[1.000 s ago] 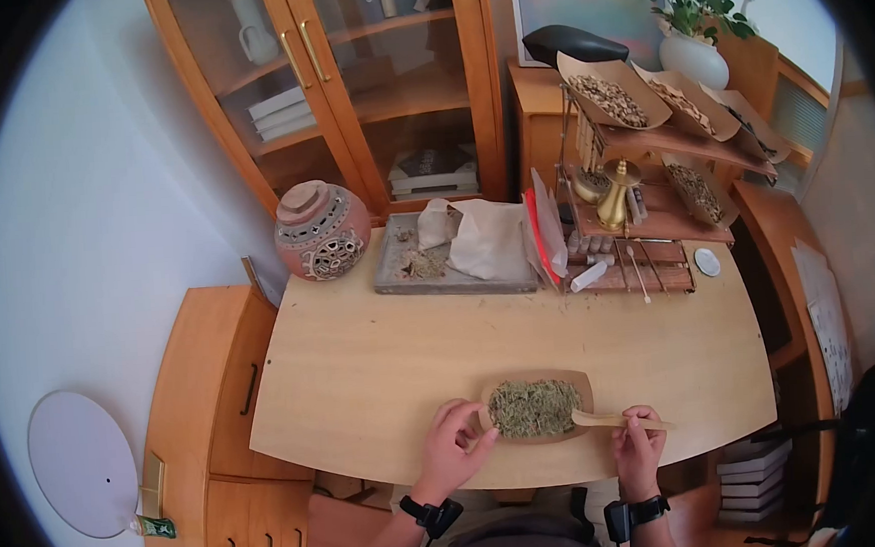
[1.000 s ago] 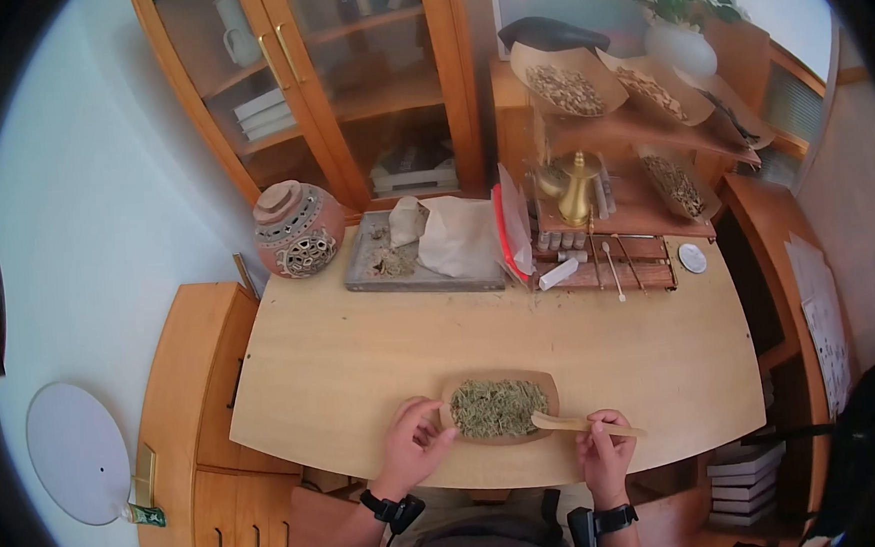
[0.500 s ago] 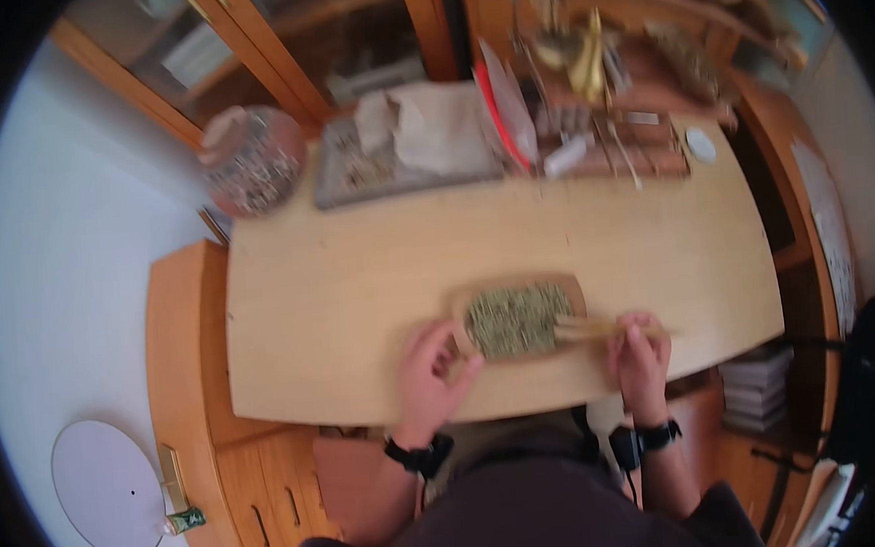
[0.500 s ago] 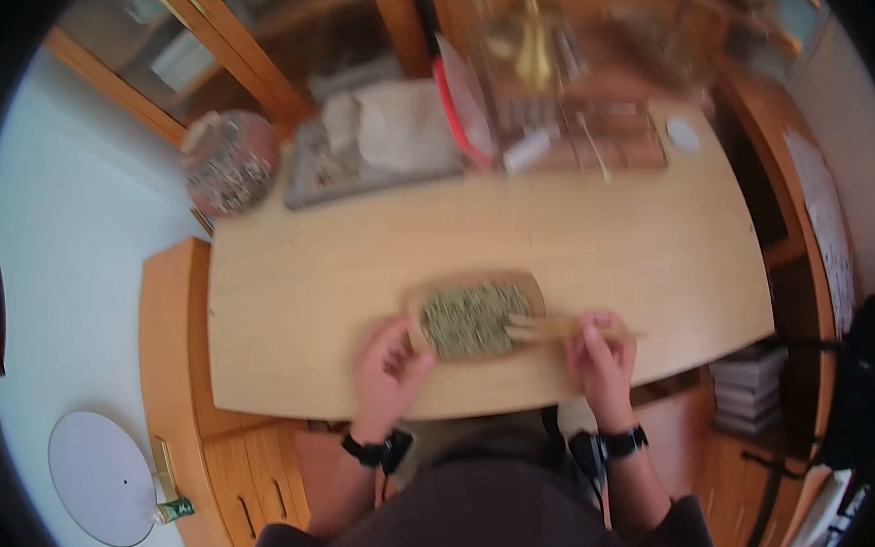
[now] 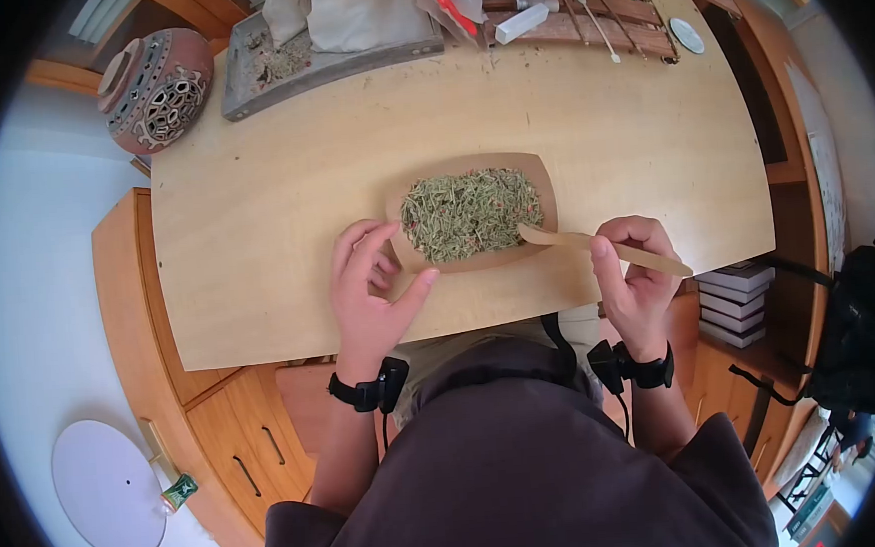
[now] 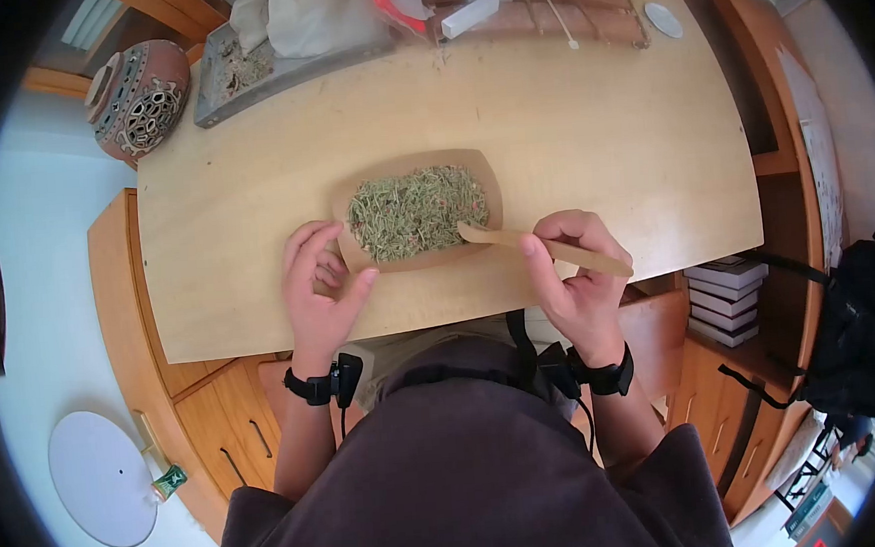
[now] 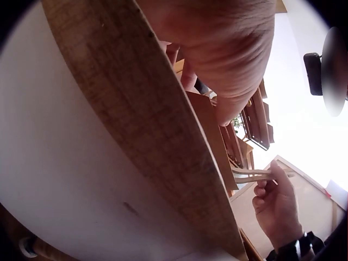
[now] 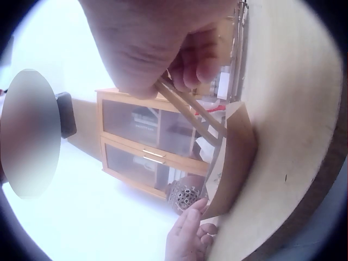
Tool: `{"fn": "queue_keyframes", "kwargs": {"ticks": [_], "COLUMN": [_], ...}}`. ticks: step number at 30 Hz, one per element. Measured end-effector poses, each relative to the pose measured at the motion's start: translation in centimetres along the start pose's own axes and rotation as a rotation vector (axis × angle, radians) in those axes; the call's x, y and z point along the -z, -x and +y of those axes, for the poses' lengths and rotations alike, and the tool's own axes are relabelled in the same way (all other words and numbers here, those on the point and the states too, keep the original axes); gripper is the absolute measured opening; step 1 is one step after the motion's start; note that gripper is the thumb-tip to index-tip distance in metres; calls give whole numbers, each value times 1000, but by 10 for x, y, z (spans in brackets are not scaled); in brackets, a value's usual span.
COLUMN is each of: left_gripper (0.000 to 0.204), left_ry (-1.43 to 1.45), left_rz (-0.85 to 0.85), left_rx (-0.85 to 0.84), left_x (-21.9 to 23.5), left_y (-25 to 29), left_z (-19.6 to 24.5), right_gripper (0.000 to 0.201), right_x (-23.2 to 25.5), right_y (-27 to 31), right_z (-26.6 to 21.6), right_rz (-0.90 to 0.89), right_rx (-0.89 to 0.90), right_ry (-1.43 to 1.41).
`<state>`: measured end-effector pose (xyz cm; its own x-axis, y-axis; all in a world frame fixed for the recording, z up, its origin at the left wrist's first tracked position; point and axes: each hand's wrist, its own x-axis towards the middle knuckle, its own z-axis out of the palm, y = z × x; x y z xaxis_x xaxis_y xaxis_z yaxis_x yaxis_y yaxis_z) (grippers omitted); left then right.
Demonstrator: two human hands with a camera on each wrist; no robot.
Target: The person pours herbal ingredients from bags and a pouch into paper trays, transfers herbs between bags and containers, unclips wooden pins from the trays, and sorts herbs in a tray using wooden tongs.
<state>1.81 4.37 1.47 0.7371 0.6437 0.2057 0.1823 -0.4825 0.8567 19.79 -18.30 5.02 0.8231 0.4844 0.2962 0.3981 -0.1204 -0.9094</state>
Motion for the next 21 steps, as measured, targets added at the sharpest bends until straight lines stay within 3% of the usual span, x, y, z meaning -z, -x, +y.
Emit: {"fn": "queue_keyframes", "kwargs": {"ticks": [6, 12, 21], "left_gripper": [57, 53, 51], "left_ry": [7, 3, 3], "left_rz": [-35, -34, -20], "left_rx": [27, 22, 9], "left_x": [1, 2, 1], "left_y": [1, 0, 1], "left_z": [3, 5, 3], "right_gripper": [13, 10, 14], "right_x": [-4, 2, 4], "right_y": [-6, -8, -6], "right_z": [-10, -20, -17], "right_rz": [7, -58, -193], "right_rx": [110, 79, 206], "right_ry": [189, 253, 203]}}
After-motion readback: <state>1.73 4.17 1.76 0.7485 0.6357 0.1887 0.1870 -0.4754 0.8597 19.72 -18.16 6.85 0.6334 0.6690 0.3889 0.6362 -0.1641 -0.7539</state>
